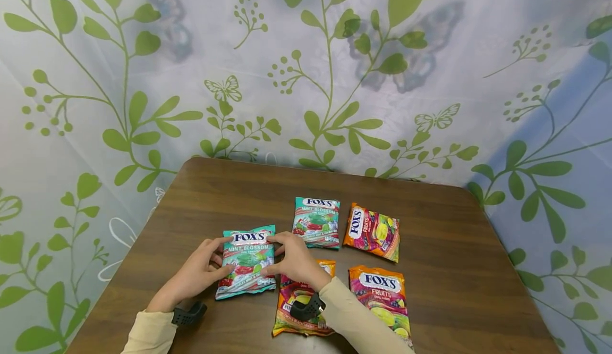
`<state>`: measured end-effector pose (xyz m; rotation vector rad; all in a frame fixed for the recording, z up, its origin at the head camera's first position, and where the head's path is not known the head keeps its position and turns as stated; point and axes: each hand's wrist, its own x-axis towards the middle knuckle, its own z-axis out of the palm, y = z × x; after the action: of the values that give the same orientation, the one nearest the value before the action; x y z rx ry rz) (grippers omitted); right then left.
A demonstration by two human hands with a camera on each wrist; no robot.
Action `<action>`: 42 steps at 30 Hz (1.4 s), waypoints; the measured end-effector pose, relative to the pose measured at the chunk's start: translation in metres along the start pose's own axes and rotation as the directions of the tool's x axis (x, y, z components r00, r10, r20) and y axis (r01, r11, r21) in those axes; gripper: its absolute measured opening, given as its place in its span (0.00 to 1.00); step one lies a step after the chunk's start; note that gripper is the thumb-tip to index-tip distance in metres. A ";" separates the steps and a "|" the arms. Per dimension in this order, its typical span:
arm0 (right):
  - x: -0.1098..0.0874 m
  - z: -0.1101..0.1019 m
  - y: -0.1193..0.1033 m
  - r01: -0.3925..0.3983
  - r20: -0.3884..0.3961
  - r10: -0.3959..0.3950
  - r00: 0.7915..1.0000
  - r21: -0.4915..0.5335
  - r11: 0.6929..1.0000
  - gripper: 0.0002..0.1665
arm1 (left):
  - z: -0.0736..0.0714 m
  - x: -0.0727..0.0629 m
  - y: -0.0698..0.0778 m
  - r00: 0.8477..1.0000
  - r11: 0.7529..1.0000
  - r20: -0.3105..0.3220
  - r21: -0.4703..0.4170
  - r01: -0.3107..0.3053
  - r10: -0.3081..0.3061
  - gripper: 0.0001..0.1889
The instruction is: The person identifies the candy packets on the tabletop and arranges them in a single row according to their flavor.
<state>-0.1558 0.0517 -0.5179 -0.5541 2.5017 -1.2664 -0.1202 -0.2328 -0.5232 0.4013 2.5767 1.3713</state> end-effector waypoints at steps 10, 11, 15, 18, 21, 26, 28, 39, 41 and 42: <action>-0.001 0.002 0.000 0.027 -0.011 -0.028 1.000 -0.034 0.999 0.47 | 0.002 -0.001 0.005 0.999 0.997 0.000 -0.058 -0.041 0.041 0.38; -0.002 0.002 0.000 0.027 -0.010 -0.028 1.000 -0.029 0.999 0.48 | 0.002 -0.001 0.005 0.999 0.998 0.000 -0.058 -0.037 0.037 0.38; -0.002 0.002 -0.002 0.026 -0.019 -0.026 0.999 -0.013 1.000 0.48 | 0.002 0.001 0.004 1.000 0.999 0.000 -0.053 -0.012 0.012 0.40; -0.001 0.002 -0.003 0.027 -0.029 -0.028 0.999 -0.004 1.000 0.47 | 0.001 0.003 0.005 1.000 0.999 -0.006 -0.034 -0.010 0.010 0.40; 0.001 0.002 -0.003 0.031 -0.040 -0.031 0.999 0.003 1.000 0.47 | -0.001 0.005 0.007 1.000 1.000 -0.016 -0.012 -0.024 0.024 0.40; 0.007 0.002 -0.005 0.038 -0.047 -0.036 0.998 0.043 0.998 0.46 | -0.008 0.007 0.009 0.999 0.999 -0.031 -0.002 -0.039 0.039 0.41; 0.010 0.002 -0.005 0.041 -0.039 -0.037 0.999 0.097 0.994 0.47 | -0.011 0.009 0.009 0.998 0.999 -0.042 0.002 -0.045 0.045 0.41; 0.045 0.005 -0.014 0.081 -0.016 -0.080 0.997 0.284 0.955 0.51 | -0.048 0.028 0.008 0.989 0.987 -0.096 0.126 -0.096 0.108 0.40; 0.053 0.005 -0.014 0.095 -0.017 -0.094 0.995 0.302 0.949 0.51 | -0.055 0.033 0.006 0.989 0.984 -0.095 0.150 -0.101 0.116 0.40; 0.058 0.005 -0.014 0.100 -0.020 -0.099 0.995 0.304 0.947 0.51 | -0.057 0.036 0.005 0.989 0.982 -0.092 0.158 -0.104 0.120 0.40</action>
<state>-0.2020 0.0143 -0.5139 -0.6059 2.2417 -1.6534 -0.1706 -0.2632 -0.4892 0.5219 2.7917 1.2632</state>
